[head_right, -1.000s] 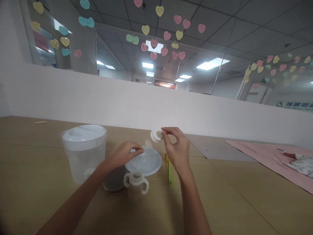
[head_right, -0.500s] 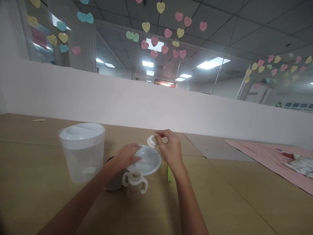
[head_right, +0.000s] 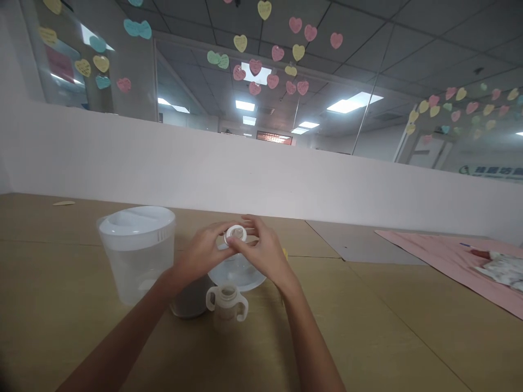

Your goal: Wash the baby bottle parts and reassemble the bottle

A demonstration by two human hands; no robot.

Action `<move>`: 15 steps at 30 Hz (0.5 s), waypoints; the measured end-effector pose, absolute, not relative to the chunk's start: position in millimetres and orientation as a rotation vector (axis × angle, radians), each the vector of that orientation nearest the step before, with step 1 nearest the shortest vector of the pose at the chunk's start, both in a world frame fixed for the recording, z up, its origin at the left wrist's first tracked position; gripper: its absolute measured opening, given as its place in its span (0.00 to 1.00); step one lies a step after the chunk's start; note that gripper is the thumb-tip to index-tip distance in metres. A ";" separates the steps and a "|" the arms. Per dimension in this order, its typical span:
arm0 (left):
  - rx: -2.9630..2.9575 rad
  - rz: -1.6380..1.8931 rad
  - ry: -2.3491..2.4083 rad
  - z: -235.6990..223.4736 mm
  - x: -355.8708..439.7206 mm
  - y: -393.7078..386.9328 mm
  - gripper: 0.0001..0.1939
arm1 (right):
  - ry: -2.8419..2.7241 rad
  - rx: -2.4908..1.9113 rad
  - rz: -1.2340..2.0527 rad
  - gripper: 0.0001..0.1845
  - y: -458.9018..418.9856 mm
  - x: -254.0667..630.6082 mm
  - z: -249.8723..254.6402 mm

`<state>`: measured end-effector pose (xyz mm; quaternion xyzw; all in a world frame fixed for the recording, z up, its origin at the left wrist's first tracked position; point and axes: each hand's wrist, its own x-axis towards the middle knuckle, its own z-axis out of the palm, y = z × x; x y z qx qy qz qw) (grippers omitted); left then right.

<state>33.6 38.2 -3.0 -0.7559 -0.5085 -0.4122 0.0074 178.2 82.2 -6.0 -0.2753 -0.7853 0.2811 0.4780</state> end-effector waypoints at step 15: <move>-2.622 -1.349 -1.342 4.6 29.5 26.4 0.22 | -1.689 -0.459 1.168 0.20 110.7 200.3 -8.3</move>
